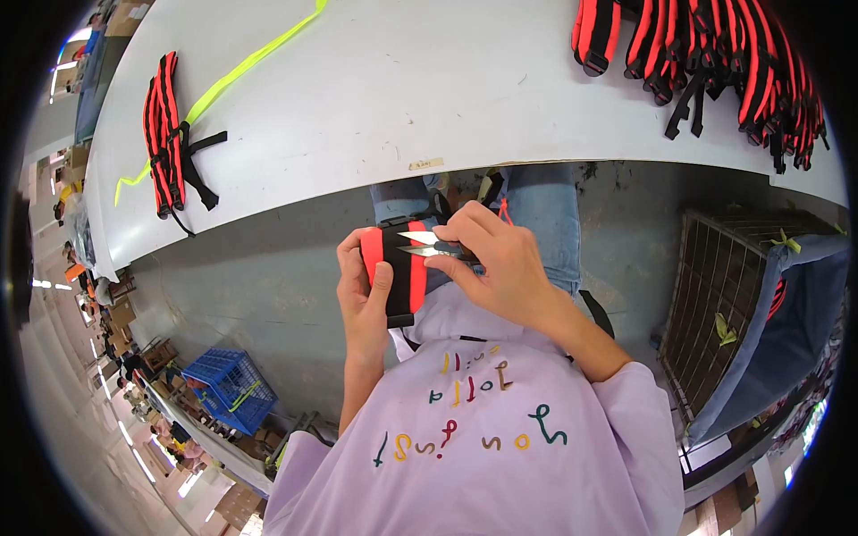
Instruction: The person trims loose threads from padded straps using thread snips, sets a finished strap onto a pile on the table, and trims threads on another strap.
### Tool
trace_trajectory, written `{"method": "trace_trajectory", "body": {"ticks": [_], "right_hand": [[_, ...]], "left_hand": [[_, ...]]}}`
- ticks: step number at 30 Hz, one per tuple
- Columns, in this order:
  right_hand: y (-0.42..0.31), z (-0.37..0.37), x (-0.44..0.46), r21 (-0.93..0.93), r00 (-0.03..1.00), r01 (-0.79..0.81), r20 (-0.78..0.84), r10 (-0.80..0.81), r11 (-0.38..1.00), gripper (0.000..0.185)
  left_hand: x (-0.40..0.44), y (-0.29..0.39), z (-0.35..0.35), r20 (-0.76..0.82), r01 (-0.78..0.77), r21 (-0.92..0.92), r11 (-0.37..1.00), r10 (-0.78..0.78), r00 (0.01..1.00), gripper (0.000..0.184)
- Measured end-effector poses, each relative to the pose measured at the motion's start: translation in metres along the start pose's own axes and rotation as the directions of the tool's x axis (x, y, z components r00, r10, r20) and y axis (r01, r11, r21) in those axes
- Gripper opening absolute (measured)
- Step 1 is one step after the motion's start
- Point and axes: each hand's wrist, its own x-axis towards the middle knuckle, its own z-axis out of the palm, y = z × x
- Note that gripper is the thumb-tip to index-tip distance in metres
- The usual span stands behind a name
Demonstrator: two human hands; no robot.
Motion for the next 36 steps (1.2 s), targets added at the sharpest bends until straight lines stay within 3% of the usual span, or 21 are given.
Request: {"method": "trace_trajectory", "body": {"ticks": [8, 11, 14, 17, 23, 29, 35, 36], "right_hand": [[0.0042, 0.0012, 0.005, 0.008, 0.989, 0.144, -0.026, -0.144, 0.99, 0.017], [0.0079, 0.0021, 0.0046, 0.015, 0.99, 0.138, -0.018, -0.138, 0.99, 0.018], [0.0082, 0.0009, 0.0006, 0.111, 0.999, -0.036, 0.009, 0.035, 0.993, 0.018], [0.008, 0.0006, 0.0021, 0.139, 0.998, 0.009, -0.062, -0.001, 0.99, 0.019], [0.0074, 0.0007, 0.0042, 0.061, 0.998, 0.054, 0.023, -0.056, 0.997, 0.02], [0.0059, 0.0002, 0.0018, 0.15, 0.999, -0.027, -0.025, 0.031, 0.988, 0.019], [0.0057, 0.0006, 0.0018, 0.064, 1.0, 0.013, 0.027, -0.015, 0.998, 0.018], [0.0058, 0.0005, 0.0015, 0.12, 0.999, -0.036, 0.028, 0.033, 0.992, 0.018]], "left_hand": [[-0.0004, -0.0021, -0.0021, 0.027, 0.004, -0.012, 1.0, -0.003, 1.0, 0.021], [0.0, -0.001, -0.0017, 0.018, 0.003, -0.012, 1.0, -0.002, 1.0, 0.021], [0.0004, 0.0005, -0.0013, 0.016, 0.004, 0.015, 1.0, -0.004, 1.0, 0.021], [0.0006, -0.0003, -0.0003, 0.017, 0.008, 0.022, 1.0, -0.009, 1.0, 0.02], [0.0002, -0.0022, -0.0007, 0.023, -0.003, 0.032, 0.999, 0.002, 1.0, 0.021], [-0.0009, -0.0028, 0.0007, -0.001, -0.01, 0.045, 0.999, 0.01, 1.0, 0.022], [-0.0007, -0.0033, 0.0004, 0.007, -0.014, 0.047, 0.999, 0.014, 1.0, 0.022], [-0.0006, -0.0038, 0.0005, 0.006, -0.015, 0.047, 0.999, 0.015, 1.0, 0.023]]}}
